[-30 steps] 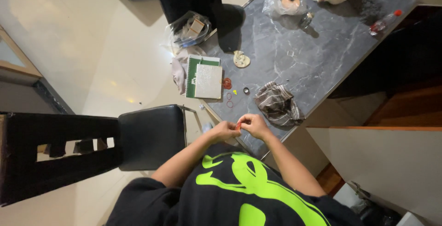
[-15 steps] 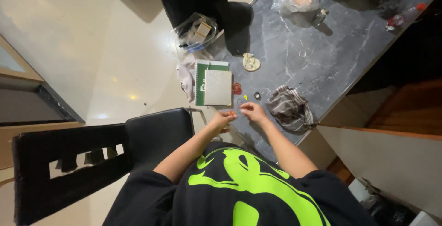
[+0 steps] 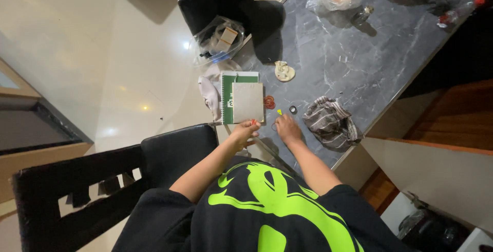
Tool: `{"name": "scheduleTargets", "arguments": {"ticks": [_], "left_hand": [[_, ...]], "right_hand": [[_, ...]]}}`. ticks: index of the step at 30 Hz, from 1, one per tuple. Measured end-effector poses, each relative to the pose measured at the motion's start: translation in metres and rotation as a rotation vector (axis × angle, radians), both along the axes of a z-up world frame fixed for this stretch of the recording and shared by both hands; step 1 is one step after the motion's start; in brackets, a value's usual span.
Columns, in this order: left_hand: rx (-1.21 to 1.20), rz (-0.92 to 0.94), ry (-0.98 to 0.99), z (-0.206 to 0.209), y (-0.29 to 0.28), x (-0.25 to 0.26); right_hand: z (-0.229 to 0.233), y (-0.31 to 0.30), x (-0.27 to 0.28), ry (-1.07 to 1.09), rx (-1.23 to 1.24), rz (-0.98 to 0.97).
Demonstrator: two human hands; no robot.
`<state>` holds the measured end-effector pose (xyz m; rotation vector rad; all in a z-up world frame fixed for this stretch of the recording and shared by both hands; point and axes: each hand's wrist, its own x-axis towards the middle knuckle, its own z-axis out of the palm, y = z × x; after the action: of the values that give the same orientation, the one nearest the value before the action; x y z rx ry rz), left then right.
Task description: Organizing various household items and craft supplies on a table and placing them into a storage cabinet.
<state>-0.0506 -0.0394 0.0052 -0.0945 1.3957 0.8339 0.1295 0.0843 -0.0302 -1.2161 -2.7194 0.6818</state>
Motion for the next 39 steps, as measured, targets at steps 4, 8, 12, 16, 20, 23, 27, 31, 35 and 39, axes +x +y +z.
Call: {"name": "scheduleTargets", "arguments": {"ticks": [4, 8, 12, 16, 20, 23, 27, 31, 35, 39], "left_hand": [[0.129, -0.030, 0.057, -0.043, 0.002, -0.003], [0.233, -0.101, 0.088, -0.022, 0.016, -0.007], [0.402, -0.199, -0.007, -0.011, 0.024, -0.004], [0.415, -0.272, 0.000, 0.022, 0.030, -0.002], [0.398, -0.293, -0.037, 0.039, 0.034, -0.002], [0.385, -0.294, -0.055, 0.043, 0.033, -0.001], [0.466, -0.339, 0.045, 0.030, 0.025, -0.001], [0.417, -0.295, -0.061, 0.038, 0.020, -0.005], [0.212, -0.339, -0.022, 0.023, 0.013, -0.010], [0.090, -0.175, 0.034, -0.017, 0.003, -0.014]], "right_hand": [[-0.037, 0.005, 0.009, 0.090, -0.322, 0.082], [0.019, 0.000, 0.008, 0.420, -0.930, 0.191], [0.075, 0.000, 0.008, 0.547, -1.006, -0.039], [0.072, 0.011, 0.014, 0.549, -0.897, -0.096], [0.068, 0.014, 0.016, 0.572, -0.884, -0.138], [0.072, 0.014, 0.014, 0.563, -0.861, -0.129], [0.083, 0.012, 0.006, 0.552, -0.855, -0.147], [0.064, 0.012, 0.002, 0.520, -0.560, -0.093], [0.015, 0.013, -0.006, 0.466, -0.867, -0.056], [-0.014, 0.035, -0.025, 0.310, -0.674, -0.138]]}}
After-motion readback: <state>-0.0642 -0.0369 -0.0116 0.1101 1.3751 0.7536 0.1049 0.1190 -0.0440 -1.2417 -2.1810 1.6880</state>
